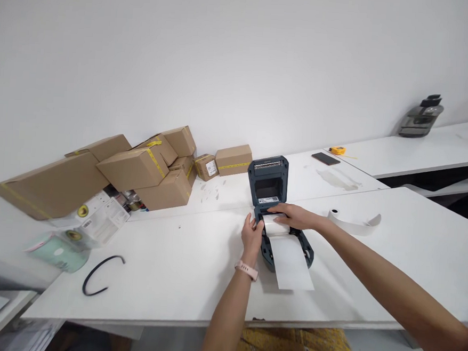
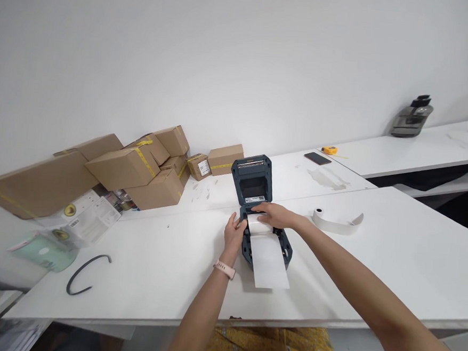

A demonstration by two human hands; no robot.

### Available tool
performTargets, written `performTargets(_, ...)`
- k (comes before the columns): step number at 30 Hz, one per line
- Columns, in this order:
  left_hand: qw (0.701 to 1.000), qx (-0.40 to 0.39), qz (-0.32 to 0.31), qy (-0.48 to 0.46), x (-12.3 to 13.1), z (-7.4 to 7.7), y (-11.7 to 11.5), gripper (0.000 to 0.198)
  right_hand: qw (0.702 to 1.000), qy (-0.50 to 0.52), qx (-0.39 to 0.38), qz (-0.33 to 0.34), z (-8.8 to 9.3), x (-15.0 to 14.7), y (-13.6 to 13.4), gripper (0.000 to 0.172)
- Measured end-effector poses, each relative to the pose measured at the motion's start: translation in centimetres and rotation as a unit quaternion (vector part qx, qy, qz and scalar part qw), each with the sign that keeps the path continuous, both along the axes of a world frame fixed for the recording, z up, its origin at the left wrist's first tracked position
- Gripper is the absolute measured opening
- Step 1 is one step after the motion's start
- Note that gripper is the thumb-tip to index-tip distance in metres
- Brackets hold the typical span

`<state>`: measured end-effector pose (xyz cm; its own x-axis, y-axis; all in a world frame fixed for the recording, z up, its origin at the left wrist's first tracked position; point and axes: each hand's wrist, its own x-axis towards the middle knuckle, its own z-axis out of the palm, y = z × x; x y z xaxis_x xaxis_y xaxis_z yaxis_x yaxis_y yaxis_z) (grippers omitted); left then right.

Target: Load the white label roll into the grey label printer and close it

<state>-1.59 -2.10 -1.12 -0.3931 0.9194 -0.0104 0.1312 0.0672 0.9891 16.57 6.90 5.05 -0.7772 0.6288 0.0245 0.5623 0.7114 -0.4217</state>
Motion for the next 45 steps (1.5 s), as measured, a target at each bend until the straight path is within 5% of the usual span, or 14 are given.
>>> performTargets(5, 0.984, 0.095, -0.022, 0.150, 0.0, -0.8, -7.4, 0.064, 0.994, 0.105, 0.001, 0.009, -0.8, 6.8, -6.2, 0.063)
performTargets(8, 0.934, 0.152, -0.077, 0.313, 0.8, -1.3, -10.8, 0.078, 0.997, 0.067, -0.001, 0.040, -2.1, 8.4, -9.3, 0.085)
performTargets(12, 0.842, 0.220, -0.099, 0.482, 2.1, -1.8, -11.9, 0.078, 0.997, 0.059, 0.058, 0.008, -3.9, 7.4, -11.6, 0.096)
performTargets(16, 0.796, 0.328, -0.053, 0.507, 3.2, -2.3, -11.4, 0.043, 0.989, 0.087, 0.117, -0.003, -5.6, 6.2, -12.4, 0.094)
performTargets(22, 0.800, 0.383, -0.048, 0.459, 4.5, -2.3, -11.9, 0.032, 0.984, 0.098, 0.140, 0.042, -7.0, 6.6, -13.0, 0.090)
performTargets(33, 0.802, 0.368, -0.053, 0.467, 4.1, -1.5, -12.4, 0.030, 0.984, 0.103, 0.148, 0.006, -7.8, 5.9, -14.8, 0.086)
performTargets(36, 0.800, 0.370, -0.057, 0.469, 4.0, -1.6, -12.5, 0.030, 0.989, 0.103, 0.100, 0.026, -6.5, 6.7, -14.8, 0.081)
performTargets(39, 0.797, 0.374, -0.051, 0.471, 4.2, -1.9, -12.7, 0.028, 0.988, 0.144, 0.037, 0.045, -2.7, 7.9, -13.1, 0.058)
performTargets(42, 0.797, 0.375, -0.037, 0.472, 4.5, -2.1, -12.9, 0.024, 0.956, 0.275, 0.081, -0.058, 2.9, 7.6, -9.1, 0.037)
performTargets(45, 0.799, 0.373, -0.036, 0.471, 4.9, -2.1, -13.3, 0.023, 0.914, 0.335, 0.155, -0.167, 8.3, 5.2, -3.3, 0.039)
